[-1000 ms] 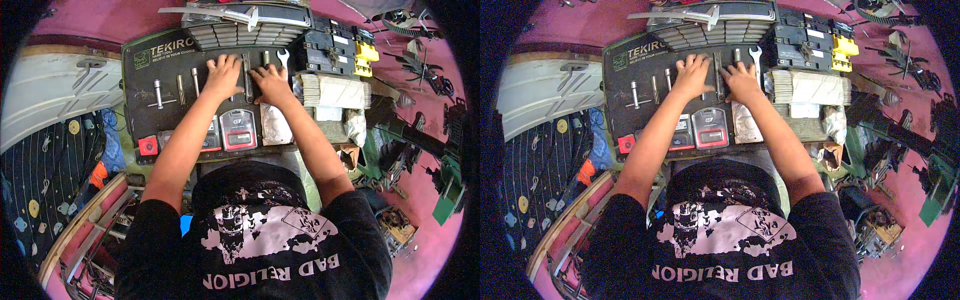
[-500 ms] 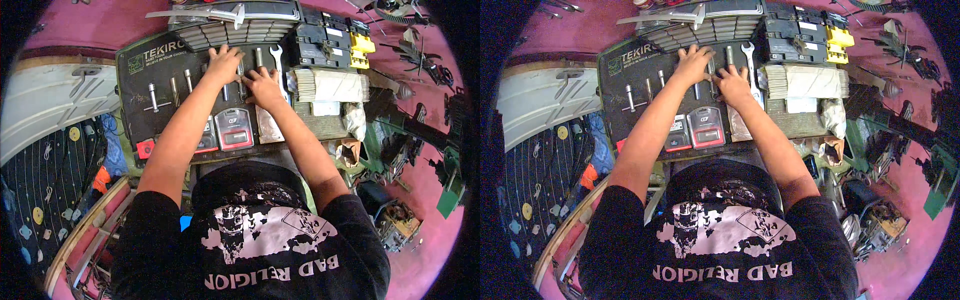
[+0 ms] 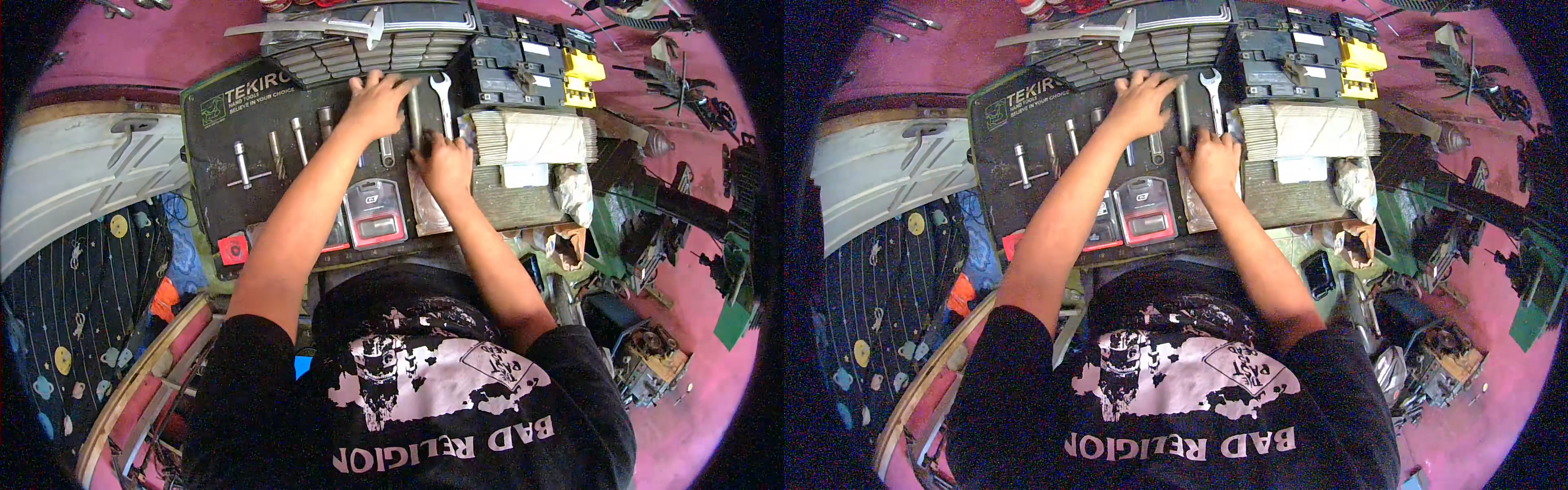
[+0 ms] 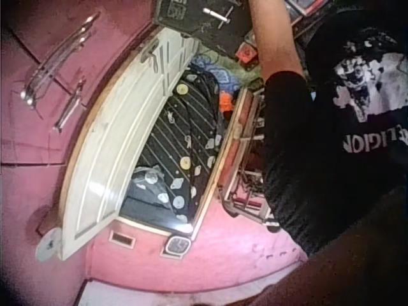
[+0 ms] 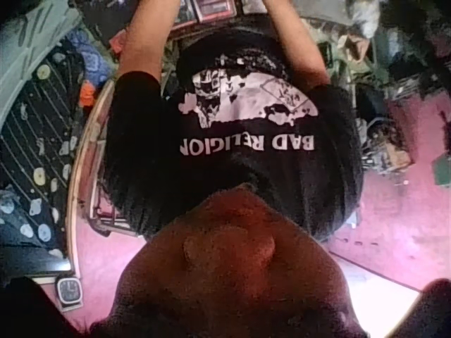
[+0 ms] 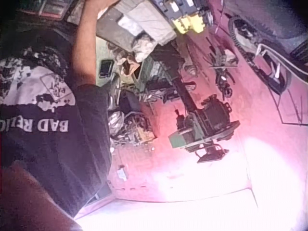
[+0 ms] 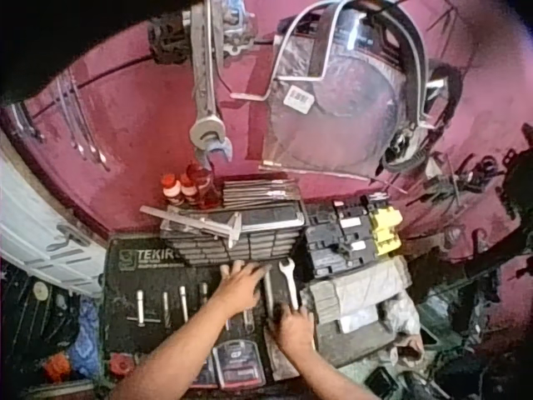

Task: The person organizes various tools on a workbench, including a screwdriver, caliper, wrench, and metal cylinders. They pick up and place down items repeatedly, arranging them in a specific order on the surface.

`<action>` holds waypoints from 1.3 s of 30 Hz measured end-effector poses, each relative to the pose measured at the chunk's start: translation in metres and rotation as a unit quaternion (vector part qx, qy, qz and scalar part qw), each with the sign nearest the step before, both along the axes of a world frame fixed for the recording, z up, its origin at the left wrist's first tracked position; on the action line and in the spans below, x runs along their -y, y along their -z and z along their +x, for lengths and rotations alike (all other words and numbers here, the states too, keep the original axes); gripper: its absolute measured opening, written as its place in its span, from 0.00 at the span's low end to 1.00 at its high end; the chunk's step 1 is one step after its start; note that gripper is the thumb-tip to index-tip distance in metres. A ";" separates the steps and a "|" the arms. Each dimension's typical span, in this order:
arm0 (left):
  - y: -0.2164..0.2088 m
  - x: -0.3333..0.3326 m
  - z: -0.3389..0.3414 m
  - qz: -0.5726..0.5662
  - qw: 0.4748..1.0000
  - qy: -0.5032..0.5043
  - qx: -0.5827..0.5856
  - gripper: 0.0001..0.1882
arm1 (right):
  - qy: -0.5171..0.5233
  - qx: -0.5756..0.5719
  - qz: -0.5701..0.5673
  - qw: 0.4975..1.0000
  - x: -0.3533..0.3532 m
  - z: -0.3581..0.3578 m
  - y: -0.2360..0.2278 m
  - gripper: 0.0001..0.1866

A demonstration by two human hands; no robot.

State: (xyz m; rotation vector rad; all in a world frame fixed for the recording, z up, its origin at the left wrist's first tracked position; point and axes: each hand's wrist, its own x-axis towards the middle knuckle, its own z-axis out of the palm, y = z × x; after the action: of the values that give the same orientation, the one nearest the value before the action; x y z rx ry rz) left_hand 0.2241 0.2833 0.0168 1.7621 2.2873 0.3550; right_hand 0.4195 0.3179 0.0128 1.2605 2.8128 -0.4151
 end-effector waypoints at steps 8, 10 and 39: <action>0.008 -0.015 0.004 -0.025 0.999 0.008 -0.038 0.32 | -0.002 -0.065 0.012 0.998 0.000 -0.005 0.017 0.20; 0.006 -0.014 0.003 -0.025 0.999 0.002 -0.037 0.32 | -0.002 -0.062 0.005 0.998 -0.001 -0.007 0.015 0.19; -0.034 0.130 0.056 0.112 0.981 -0.149 0.052 0.29 | 0.019 -0.034 0.048 0.998 0.028 0.072 0.021 0.28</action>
State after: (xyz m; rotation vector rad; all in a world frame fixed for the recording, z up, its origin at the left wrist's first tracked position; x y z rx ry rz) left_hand 0.2803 0.1537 0.0507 1.4472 2.5179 0.7668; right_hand 0.4910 0.2898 -0.0079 1.3445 2.9033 -0.3335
